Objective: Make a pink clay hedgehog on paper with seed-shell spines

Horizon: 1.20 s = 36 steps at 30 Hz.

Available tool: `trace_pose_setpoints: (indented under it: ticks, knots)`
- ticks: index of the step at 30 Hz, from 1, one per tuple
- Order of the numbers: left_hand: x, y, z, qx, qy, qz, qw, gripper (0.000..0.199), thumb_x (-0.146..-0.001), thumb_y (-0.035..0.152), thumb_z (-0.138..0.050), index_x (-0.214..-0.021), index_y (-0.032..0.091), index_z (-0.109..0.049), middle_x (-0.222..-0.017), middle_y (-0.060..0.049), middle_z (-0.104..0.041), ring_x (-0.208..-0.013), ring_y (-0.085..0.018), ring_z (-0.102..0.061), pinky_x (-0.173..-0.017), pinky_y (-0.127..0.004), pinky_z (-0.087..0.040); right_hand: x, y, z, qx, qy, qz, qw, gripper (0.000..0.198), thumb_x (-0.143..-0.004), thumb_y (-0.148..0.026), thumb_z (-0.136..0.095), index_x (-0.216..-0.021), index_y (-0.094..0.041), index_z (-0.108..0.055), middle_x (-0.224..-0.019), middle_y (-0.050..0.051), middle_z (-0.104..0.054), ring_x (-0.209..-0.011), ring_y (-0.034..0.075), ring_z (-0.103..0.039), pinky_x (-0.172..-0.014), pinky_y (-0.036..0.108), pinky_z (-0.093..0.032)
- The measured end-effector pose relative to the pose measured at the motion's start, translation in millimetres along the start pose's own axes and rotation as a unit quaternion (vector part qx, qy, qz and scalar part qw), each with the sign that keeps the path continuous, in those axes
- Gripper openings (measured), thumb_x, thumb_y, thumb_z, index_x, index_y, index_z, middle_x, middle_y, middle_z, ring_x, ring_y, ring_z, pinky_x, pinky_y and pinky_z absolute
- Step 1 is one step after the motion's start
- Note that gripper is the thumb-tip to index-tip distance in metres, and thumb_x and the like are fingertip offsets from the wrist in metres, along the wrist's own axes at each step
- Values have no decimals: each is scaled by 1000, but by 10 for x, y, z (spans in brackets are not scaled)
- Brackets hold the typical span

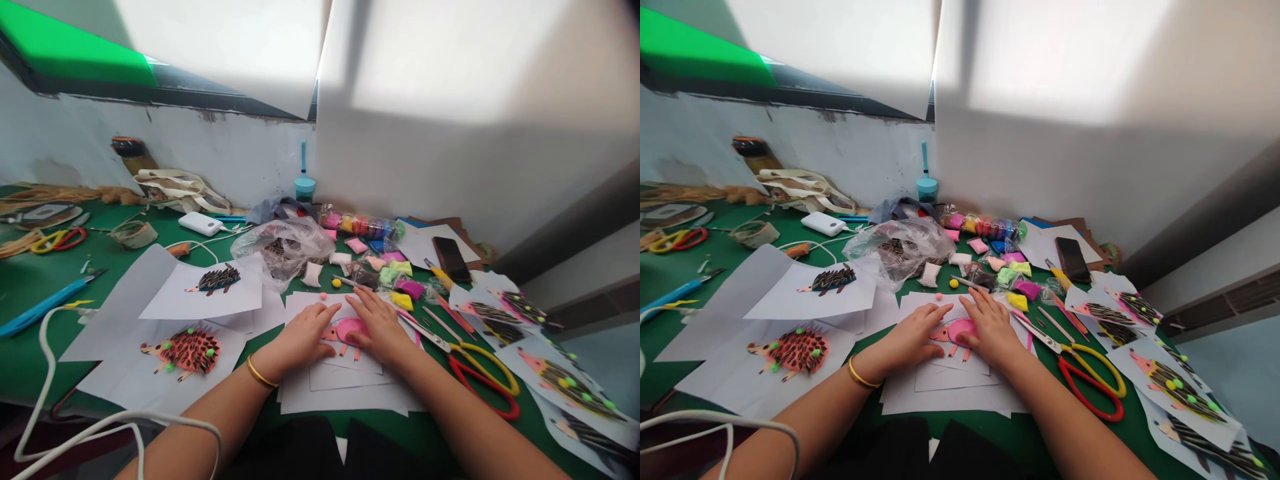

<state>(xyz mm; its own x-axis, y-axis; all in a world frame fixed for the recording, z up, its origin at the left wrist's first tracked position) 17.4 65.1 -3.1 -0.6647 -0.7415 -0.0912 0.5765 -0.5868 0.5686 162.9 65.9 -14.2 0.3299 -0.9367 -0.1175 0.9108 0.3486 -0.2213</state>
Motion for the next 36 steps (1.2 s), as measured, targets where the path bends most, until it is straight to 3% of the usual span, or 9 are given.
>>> trace_pose_setpoints:
  ticks: [26,32,36]
  knots:
    - [-3,10,20,17,3,0,1000,95,-62,25,-80,-142,30,-29,-131,-12,-45,-127,-31,-40,-102,-50,-36,-82,-120,-6,-6,-21,-11,1000,75,-76,-49,-63,-142,-32,-31,-155,5,-18,-141,29,-11,-107,57,-19]
    - [4,3,17,22,10,-8,1000,91,-63,26,-80,-140,31,-31,-129,-11,-45,-124,-31,-43,-101,-49,-37,-60,-97,46,-23,10,1,1000,67,-82,-47,-57,-142,-30,-33,-153,6,-23,-141,29,-15,-108,55,-22]
    - [4,21,39,26,6,-11,1000,82,-63,26,-79,-135,31,-39,-122,-8,-48,-115,-28,-48,-98,-46,-39,-22,54,180,-51,71,22,996,52,-89,-41,-46,-138,-28,-40,-148,6,-34,-138,28,-24,-106,52,-29]
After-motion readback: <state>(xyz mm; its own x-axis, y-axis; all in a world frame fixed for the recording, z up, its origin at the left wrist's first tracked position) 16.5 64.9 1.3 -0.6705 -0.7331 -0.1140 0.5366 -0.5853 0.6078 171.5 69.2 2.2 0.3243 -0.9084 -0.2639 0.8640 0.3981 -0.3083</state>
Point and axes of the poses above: each hand's wrist, its own x-axis away from the middle knuckle, its own z-axis out of the back of the hand, y = z × x, the point moved 8 cm from there along -x, towards the middle knuckle
